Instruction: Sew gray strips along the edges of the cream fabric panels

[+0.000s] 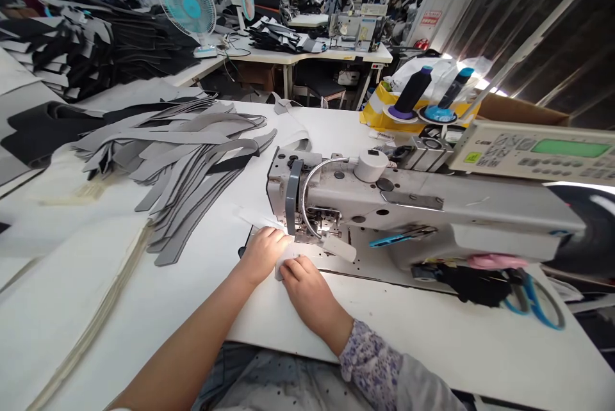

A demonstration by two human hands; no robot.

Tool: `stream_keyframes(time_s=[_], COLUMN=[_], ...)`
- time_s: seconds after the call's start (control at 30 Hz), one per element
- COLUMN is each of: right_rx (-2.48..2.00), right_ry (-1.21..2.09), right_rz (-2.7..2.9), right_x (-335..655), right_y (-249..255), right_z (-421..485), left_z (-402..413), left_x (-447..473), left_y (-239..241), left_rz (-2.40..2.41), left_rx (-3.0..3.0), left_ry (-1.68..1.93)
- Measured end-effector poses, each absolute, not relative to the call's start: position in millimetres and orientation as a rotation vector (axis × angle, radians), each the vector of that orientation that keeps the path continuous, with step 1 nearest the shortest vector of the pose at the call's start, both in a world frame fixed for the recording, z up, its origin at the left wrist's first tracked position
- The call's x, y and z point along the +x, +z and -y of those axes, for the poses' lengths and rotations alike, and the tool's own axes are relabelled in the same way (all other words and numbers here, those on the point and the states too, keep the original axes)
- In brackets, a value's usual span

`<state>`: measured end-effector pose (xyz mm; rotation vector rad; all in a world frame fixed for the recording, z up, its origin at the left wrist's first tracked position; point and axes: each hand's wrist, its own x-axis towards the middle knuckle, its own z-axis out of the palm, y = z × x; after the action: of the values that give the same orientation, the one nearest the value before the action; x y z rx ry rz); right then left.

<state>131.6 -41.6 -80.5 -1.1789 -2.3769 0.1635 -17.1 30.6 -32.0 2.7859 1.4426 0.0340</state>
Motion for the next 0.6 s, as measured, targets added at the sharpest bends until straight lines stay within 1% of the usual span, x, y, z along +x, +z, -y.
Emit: stream_keyframes(time_s=[0.3, 0.47, 0.6], right_rx=[-1.133, -1.156, -1.251], right_ry=[0.147, 0.180, 0.172], right_rz=[2.290, 2.318, 2.319], right_x=[130.7, 131.4, 132.2], right_y=[-90.7, -87.8, -83.1], right_z=[28.6, 24.9, 24.6], left_z=[-39.6, -44.1, -53.4], left_x=[-13.9, -5.9, 1.7], left_y=[-46.0, -56.8, -64.8], left_rz=[-1.466, -1.810, -1.952], left_rx=[2.897, 2.695, 2.627], left_ry=[0.229, 0.504, 0.449])
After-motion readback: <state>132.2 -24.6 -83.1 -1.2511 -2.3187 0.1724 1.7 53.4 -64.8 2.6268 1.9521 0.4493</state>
